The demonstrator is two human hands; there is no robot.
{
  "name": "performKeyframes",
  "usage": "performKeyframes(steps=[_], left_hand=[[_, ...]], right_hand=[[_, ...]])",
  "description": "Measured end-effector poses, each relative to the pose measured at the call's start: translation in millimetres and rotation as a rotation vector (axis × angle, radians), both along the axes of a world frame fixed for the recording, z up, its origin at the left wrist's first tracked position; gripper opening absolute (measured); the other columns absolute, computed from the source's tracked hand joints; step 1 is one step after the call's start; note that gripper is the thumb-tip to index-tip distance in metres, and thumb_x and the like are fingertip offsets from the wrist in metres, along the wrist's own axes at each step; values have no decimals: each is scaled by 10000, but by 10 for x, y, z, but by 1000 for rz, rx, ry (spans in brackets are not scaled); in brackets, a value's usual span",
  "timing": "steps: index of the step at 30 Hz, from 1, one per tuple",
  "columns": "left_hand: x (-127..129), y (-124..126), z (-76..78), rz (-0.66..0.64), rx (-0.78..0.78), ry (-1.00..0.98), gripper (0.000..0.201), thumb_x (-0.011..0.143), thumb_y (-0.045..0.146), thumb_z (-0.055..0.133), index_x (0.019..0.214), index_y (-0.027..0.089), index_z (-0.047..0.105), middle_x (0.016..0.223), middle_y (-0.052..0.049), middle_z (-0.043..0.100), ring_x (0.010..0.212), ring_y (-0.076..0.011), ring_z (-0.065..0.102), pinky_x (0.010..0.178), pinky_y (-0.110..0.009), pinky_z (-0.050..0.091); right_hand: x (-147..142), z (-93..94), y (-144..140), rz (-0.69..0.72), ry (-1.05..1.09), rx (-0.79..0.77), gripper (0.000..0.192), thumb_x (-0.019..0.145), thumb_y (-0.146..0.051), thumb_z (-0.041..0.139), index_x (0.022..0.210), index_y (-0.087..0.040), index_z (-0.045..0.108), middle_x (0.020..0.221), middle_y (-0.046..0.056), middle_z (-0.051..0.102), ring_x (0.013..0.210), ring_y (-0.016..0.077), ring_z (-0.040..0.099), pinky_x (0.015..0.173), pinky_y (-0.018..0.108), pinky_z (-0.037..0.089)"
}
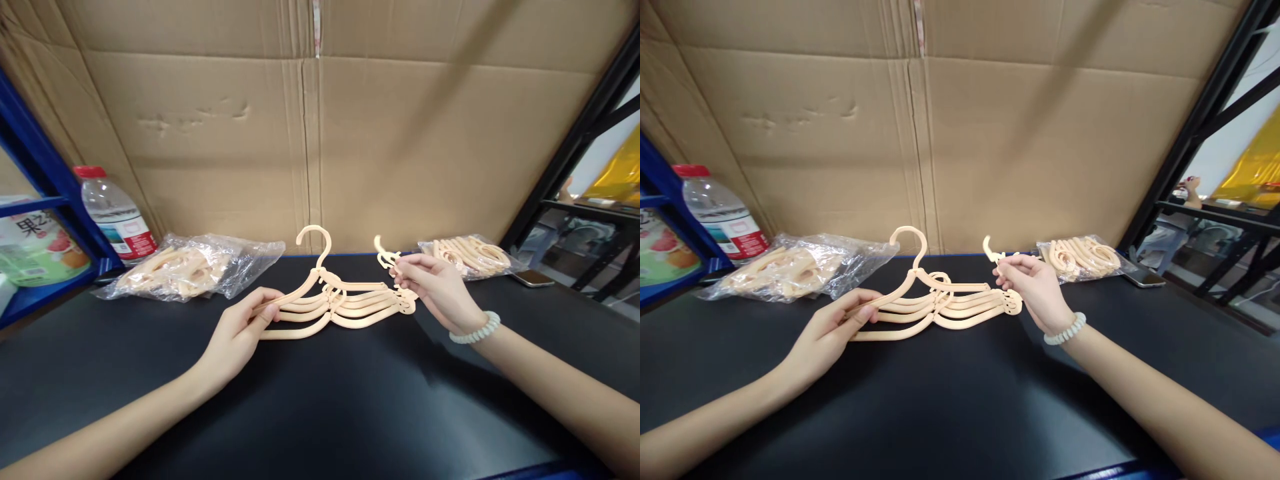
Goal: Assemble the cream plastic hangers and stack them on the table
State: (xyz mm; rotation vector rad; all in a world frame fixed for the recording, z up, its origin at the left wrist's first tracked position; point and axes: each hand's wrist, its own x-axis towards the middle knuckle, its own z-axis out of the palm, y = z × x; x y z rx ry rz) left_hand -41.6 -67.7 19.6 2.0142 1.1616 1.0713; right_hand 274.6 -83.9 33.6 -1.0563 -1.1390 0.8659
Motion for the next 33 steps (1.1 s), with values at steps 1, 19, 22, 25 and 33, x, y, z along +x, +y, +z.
performKeyframes(steps=[1, 19, 22, 25, 33], left_hand=[[-1, 1, -3, -1, -1, 3, 284, 861, 442, 514, 952, 198, 628, 725, -17, 617, 731, -193, 609, 685, -268, 492], [1, -6, -25, -18, -20, -4, 249, 887, 408, 507, 967, 197, 613, 765, -11, 621, 772, -180, 607, 697, -250, 464], [1, -7, -22, -36, -6, 1, 241, 894, 394, 499, 969, 195, 613, 770, -11, 619, 774, -177, 604, 698, -246, 463], [-4, -9, -24, -43, 8, 7, 236, 897, 381, 497, 979, 192, 612, 778, -11, 619, 769, -171, 599, 698, -243, 463], [-10, -22, -33, -61, 32, 15, 229, 901, 358, 495, 989, 182, 613, 797, -15, 621, 763, -163, 594, 696, -243, 468]], right_hand=[[6, -13, 11, 0, -19, -33, 240, 678, -342, 767, 787, -163, 651, 776, 59, 664, 666, 153, 607, 615, 315, 534], [155, -50, 81, 317, -107, -203, 269, 710, -374, 770, 752, -164, 607, 820, 36, 639, 766, 150, 645, 786, 336, 581], [177, -43, 82, 415, -69, -263, 254, 744, -370, 742, 741, -168, 589, 871, 64, 664, 844, 182, 669, 837, 368, 580], [173, -33, 68, 504, 51, -357, 219, 763, -324, 738, 753, -164, 588, 958, 94, 690, 956, 212, 678, 916, 370, 552], [166, 1, 44, 579, 219, -556, 181, 790, -199, 731, 759, -130, 567, 871, 83, 698, 946, 236, 704, 935, 344, 545]])
